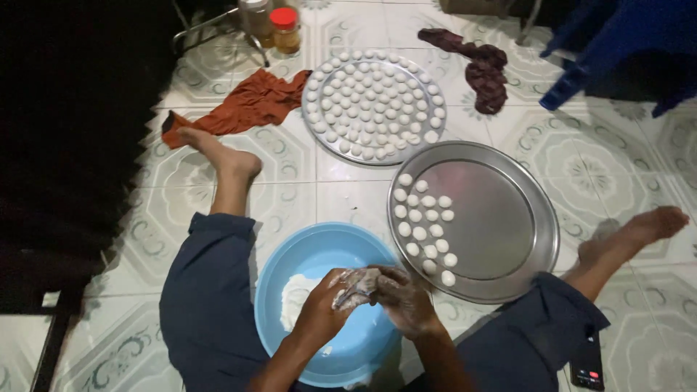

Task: The person is manually shaping small pieces of dough into balls by rolling them between their palms and arranging them on a metal tray.

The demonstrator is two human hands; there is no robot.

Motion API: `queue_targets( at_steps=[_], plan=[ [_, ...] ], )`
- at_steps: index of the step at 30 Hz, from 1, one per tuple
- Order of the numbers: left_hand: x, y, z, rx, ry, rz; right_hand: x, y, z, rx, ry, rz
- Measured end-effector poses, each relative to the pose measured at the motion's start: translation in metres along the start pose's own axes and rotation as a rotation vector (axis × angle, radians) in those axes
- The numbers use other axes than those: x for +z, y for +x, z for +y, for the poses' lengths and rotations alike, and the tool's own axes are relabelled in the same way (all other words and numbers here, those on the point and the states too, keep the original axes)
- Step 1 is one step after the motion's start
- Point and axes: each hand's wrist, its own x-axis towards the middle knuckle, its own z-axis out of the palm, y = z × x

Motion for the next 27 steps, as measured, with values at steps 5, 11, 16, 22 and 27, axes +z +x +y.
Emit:
queue_targets(
  at_steps=[5,11,16,22,27],
  plan=[
    [0.003,-0.004,-0.009,-0.021,0.074,0.033,-0.01,-0.001,0.011,0.065,-0.024,-0.048],
    [0.009,-0.006,-0.02,0.033,0.227,0.004,0.014,-0.009,-0.009,0.065,-0.483,0.043],
    [0.012,-0.009,-0.031,-0.054,0.168,0.018,-0.021,0.007,0.02,0.022,-0.474,0.128],
    [0.004,-0.029,-0.071,-0.097,0.33,0.021,-0.002,-0.001,-0.012,-0.011,-0.229,0.221],
    [0.014,-0.051,-0.134,-0.207,0.563,-0.106,0.003,-0.014,-0.027,-0.073,-0.089,-0.07]
  ],
)
